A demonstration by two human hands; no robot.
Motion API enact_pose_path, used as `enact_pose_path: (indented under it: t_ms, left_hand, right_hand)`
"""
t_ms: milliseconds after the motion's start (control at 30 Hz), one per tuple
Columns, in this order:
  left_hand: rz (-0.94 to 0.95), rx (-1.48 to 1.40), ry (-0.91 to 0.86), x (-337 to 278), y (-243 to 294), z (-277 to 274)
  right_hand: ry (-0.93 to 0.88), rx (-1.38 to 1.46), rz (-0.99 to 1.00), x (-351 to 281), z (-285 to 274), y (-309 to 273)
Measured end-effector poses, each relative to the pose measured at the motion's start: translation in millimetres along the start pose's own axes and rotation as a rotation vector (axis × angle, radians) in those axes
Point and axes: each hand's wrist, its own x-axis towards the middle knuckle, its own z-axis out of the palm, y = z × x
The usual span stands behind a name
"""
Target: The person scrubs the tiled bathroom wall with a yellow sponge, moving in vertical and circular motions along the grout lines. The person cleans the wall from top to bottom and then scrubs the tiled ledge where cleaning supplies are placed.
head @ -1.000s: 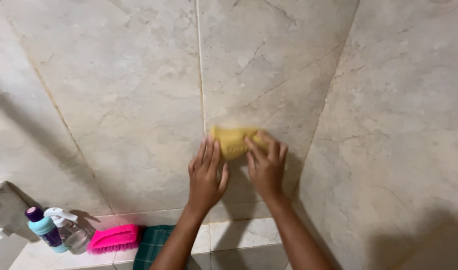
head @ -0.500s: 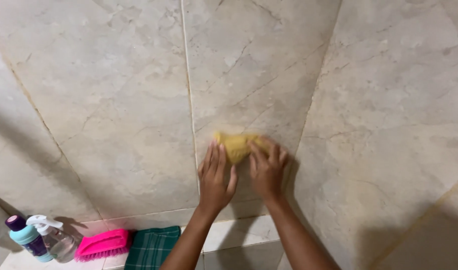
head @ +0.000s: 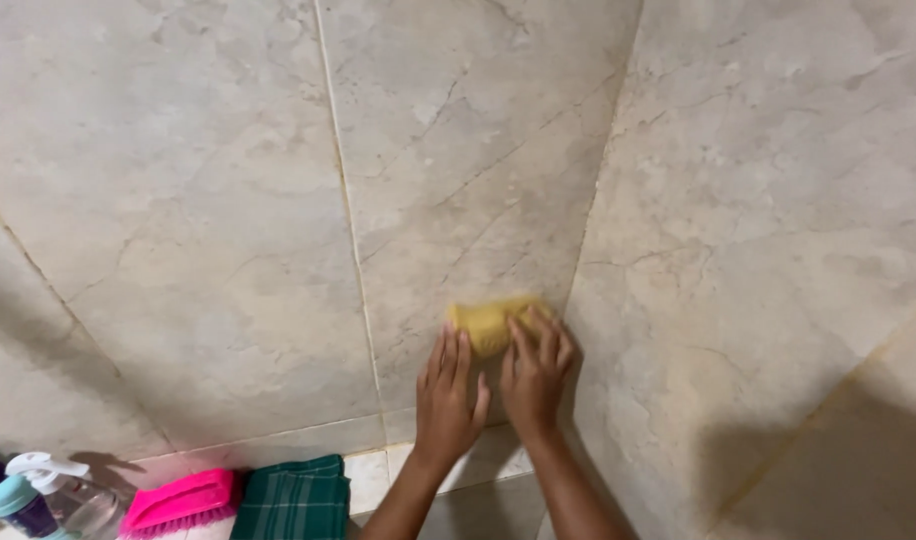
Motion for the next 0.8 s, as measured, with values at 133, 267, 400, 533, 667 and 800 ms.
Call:
enact_pose_path:
  t_ms: [133,267,400,533,667,800]
  left_hand:
    - [-0.098,-0.048,-0.127,-37.4,-5.9,11.8]
    - [-0.078,-0.109,-0.07,-12.1,1.3,9.2]
    - [0.027,-0.096,0.025,51.1,19.2,-6.9]
    - [0.088,-0.128,0.053,88.5,34.0,-16.0]
    - [0.094,-0.153,0.032,80.6,28.4,-8.9]
    - [0.088,-0.133,-0.026,44.3,13.9,0.2]
  right_hand:
    - [-0.061,0.064,0.025,-32.3,8.6,8.5]
    - [-0.069,0.057,0.056,-4.7,-3.0,5.2]
    - [0.04,-0.031,-0.039,52.8,-17.4,-0.1]
    - [0.119,-0.014,0.002,67.6,-14.9,1.4]
    - [0.078,0.008,0.092,41.9,-7.6,-0.1]
    - [-0.01,-0.023,0.201,-10.4,7.5,3.3]
